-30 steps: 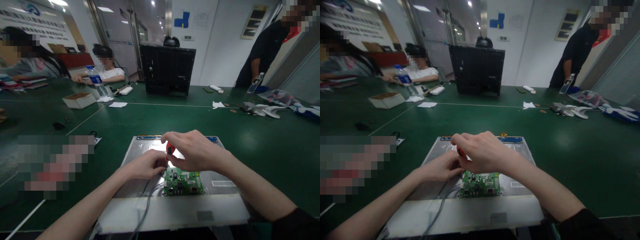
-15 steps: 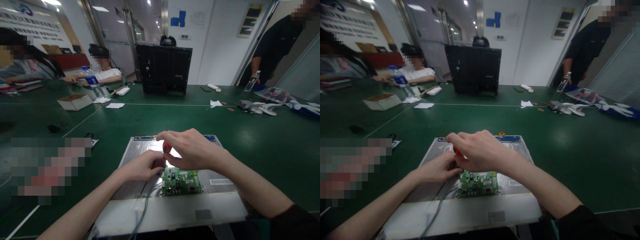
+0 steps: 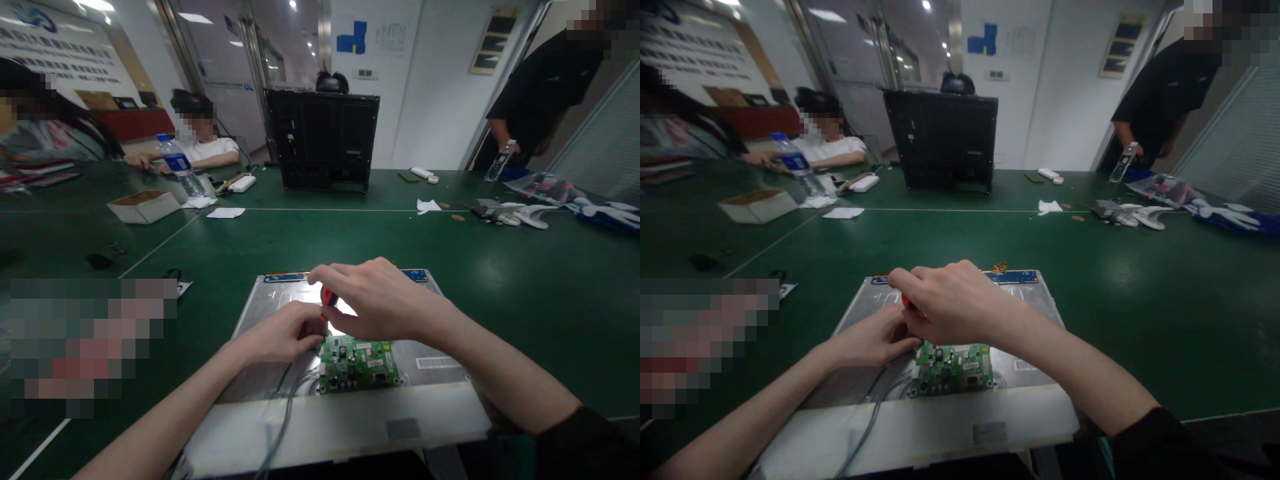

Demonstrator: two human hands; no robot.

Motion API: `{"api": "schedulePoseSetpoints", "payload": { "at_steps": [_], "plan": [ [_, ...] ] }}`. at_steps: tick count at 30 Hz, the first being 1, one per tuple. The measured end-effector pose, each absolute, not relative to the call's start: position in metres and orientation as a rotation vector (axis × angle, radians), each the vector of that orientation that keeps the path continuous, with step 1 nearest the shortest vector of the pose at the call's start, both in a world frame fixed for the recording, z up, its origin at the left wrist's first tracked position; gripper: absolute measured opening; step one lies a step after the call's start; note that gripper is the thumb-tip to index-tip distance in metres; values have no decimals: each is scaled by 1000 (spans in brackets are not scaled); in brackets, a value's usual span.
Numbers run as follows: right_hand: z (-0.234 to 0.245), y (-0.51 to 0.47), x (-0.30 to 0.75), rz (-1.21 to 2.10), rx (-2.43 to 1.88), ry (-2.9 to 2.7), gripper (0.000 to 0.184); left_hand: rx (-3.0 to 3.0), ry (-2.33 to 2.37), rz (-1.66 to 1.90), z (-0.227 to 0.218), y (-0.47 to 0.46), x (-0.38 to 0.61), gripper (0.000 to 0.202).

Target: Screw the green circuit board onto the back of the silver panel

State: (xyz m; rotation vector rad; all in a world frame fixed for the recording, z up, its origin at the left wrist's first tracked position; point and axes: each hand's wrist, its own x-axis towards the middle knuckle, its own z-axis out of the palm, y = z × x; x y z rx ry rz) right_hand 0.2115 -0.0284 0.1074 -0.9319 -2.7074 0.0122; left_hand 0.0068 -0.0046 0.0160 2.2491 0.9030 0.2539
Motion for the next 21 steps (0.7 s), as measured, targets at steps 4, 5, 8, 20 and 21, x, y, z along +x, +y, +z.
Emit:
{"api": "schedulePoseSetpoints", "payload": {
  "at_steps": [4,5,8,20,21],
  "plan": [
    [108,-28,213,8,-939,-2716,24,2259,910,266,14,-5,7,5],
    [108,-27,213,10,-937,-2720,24,2259,911,275,13,-5,7,5],
    [109,-26,214,12,-941,-2725,22,2255,908,292,11,-3,6,4],
    [118,-32,215,36,-1037,-2725,19,2239,852,334,7,0,5,4],
    [118,-33,214,36,-1049,-2720,20,2247,857,338,6,-1,5,5]
  ]
}}
